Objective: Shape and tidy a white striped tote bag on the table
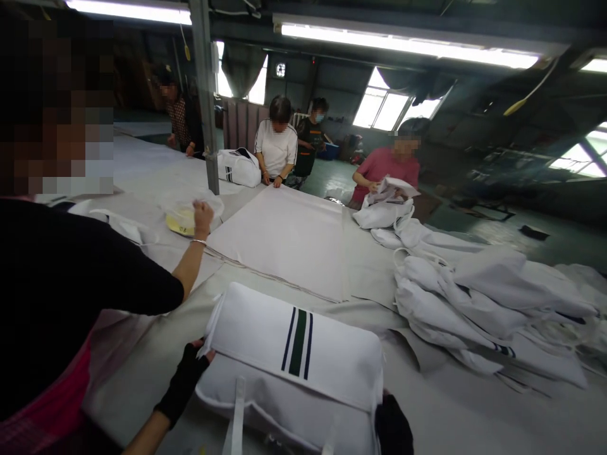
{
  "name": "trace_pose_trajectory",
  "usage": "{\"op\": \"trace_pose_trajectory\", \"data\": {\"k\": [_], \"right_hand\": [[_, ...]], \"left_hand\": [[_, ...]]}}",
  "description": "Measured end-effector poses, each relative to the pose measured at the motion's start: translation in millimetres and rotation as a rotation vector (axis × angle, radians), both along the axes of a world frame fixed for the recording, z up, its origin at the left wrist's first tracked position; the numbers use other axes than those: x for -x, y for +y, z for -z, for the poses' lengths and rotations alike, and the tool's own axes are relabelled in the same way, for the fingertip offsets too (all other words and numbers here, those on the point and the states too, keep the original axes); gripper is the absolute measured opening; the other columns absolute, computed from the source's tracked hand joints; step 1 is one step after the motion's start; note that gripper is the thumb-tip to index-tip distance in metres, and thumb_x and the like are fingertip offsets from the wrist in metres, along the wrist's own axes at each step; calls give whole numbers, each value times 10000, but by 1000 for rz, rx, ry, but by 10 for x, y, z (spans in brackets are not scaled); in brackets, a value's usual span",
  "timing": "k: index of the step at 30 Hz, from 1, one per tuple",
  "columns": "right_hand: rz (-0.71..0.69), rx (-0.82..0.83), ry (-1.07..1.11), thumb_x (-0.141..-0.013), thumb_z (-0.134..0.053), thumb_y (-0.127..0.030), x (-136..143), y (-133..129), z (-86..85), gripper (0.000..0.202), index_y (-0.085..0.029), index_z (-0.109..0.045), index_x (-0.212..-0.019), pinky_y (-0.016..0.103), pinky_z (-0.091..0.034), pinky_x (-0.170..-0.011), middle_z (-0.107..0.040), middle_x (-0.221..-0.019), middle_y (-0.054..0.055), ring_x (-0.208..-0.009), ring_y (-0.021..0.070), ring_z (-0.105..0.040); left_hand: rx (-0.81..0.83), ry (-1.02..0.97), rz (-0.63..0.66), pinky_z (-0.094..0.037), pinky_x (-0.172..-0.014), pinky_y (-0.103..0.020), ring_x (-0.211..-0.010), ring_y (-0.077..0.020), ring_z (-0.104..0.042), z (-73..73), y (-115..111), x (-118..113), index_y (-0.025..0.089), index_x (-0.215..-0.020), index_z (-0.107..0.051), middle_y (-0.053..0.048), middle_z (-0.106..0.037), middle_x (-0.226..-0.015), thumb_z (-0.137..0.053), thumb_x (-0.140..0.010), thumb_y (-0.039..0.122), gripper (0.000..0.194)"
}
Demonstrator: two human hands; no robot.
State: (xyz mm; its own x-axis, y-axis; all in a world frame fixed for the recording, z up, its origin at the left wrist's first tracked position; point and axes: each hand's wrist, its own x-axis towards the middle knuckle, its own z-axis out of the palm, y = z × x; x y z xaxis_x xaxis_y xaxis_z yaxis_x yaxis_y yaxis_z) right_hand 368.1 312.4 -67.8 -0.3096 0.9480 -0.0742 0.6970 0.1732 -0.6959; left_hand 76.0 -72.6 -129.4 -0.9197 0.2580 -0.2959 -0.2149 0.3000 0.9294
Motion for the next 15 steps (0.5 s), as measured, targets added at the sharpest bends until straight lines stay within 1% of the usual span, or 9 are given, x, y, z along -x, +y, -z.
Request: {"op": "trace_pose_trajectory", "data": {"k": [2,5,7,8,10,12,13,14,15], "right_hand": [[26,-82,-117,-677,-371,-600,241,-96,-581,924,10,-440,-1368,573,-417,-991,-493,-1345,231,-1222,437,-482],[-100,-556,18,-844,-353,-559,768,-356,-1511,751,-89,-380,-1429,533,-404,-1019,-455,-1408,161,-1270,361,-463],[-146,-897,90,-904,-373,-485,1058,-590,-1712,676,-101,-324,-1459,539,-316,-1086,-343,-1486,146,-1379,336,-310],[-142,-988,91,-917,-381,-446,1156,-705,-1623,657,-93,-302,-1466,555,-266,-1108,-297,-1508,151,-1413,334,-233],[-295,-993,-15,-929,-333,-424,1273,-883,-1155,690,-38,-205,-1486,585,-179,-1131,-315,-1487,197,-1410,326,-246],[-635,-819,-279,-913,-333,-465,1342,-951,-613,642,-101,-362,-1441,585,-199,-1127,-422,-1430,159,-1342,313,-384],[-698,-684,-423,-915,-329,-476,1379,-945,-448,643,-115,-353,-1446,579,-150,-1145,-348,-1478,133,-1375,300,-333],[-741,-588,-517,-916,-324,-489,1428,-923,-404,658,-117,-319,-1459,571,-122,-1156,-276,-1511,114,-1403,290,-274],[-781,-477,-605,-912,-333,-510,1489,-895,-490,675,-114,-313,-1459,573,-118,-1155,-248,-1520,109,-1414,291,-247]], "left_hand": [[-20,-15,-25,-461,-920,-433,-1048,-271,-569,0,32,-57,224,-1166,-438,-52,-583,-1115,-561,-779,632,576],[-90,-30,-79,-487,-904,-438,-1029,-277,-588,-26,48,-98,214,-1197,-434,-67,-585,-1111,-589,-765,619,612],[-132,-32,-93,-501,-901,-427,-1049,-279,-591,-30,51,-105,225,-1229,-425,-72,-579,-1141,-603,-773,590,611],[-141,-37,-95,-507,-898,-422,-1053,-278,-594,-22,53,-104,235,-1238,-422,-70,-580,-1148,-608,-775,579,606],[-148,-61,-108,-518,-887,-418,-1044,-281,-605,19,61,-96,245,-1239,-422,-70,-588,-1142,-632,-755,565,617],[-159,-101,-136,-524,-883,-428,-1032,-295,-615,85,74,-84,239,-1239,-416,-81,-599,-1120,-662,-719,555,656],[-175,-122,-149,-523,-889,-432,-1034,-300,-616,120,81,-77,234,-1241,-412,-88,-600,-1119,-668,-709,550,670],[-195,-141,-160,-522,-897,-433,-1040,-303,-615,151,87,-72,228,-1245,-407,-95,-600,-1121,-671,-705,545,680],[-212,-155,-172,-523,-901,-432,-1041,-303,-616,174,93,-66,222,-1250,-401,-101,-601,-1122,-671,-704,543,688]]}}
